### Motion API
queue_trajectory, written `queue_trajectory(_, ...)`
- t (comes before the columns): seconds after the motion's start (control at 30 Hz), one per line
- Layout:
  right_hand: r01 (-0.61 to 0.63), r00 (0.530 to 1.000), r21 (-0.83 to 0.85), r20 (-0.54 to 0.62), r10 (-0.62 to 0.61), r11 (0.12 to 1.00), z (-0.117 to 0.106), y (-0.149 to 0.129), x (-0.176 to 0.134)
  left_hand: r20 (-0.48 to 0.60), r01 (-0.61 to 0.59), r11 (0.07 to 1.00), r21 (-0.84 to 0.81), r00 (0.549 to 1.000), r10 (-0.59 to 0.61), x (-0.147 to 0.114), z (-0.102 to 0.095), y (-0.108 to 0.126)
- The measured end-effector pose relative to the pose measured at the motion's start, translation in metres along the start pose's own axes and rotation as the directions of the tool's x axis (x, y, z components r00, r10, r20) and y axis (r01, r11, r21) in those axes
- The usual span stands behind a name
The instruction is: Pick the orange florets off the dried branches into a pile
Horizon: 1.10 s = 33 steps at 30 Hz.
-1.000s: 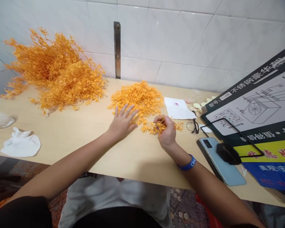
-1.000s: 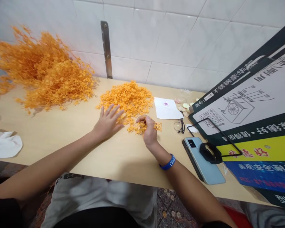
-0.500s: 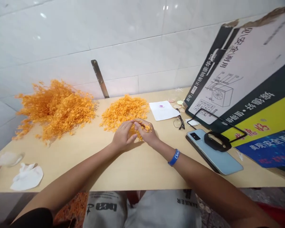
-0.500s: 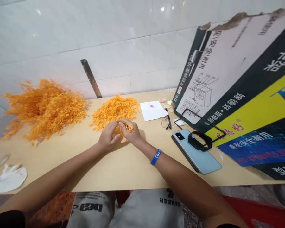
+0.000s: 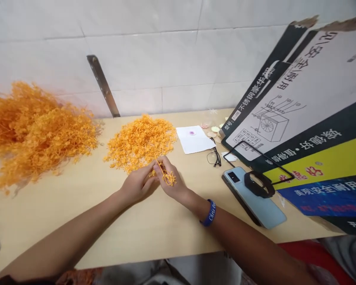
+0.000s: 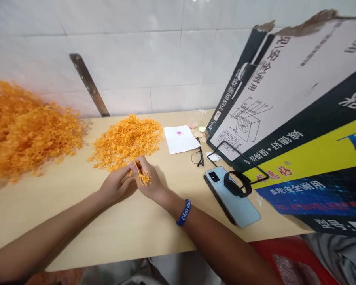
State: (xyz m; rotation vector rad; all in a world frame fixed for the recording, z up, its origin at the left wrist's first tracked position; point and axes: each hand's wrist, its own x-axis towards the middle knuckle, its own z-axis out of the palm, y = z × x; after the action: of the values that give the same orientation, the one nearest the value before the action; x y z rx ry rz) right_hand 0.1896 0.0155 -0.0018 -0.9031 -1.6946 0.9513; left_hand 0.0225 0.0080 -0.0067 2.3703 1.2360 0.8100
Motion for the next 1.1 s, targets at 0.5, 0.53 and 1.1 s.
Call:
queue_trajectory(0.5,0.059,0.998,0.01,-0.036,-0.059,0.998,-0.01,0.004,0.001,-0.151,0.094,0.947,-0.309,0.978,-0.146,0.005,0.014,0.006)
queue_trajectory(0.53,0.054,0.998,0.035,-0.035,-0.053,0.998,-0.011,0.006,0.002,-0.154,0.101,0.932,-0.348,0.975,-0.163,0.006,0.014,0.006)
queue_trajectory(1.1,-0.134,0.991,0.151,0.015,0.133,0.98,-0.008,0.011,-0.005,-0.049,-0.007,0.968,-0.251,0.999,-0.005,0.005,0.011,-0.003)
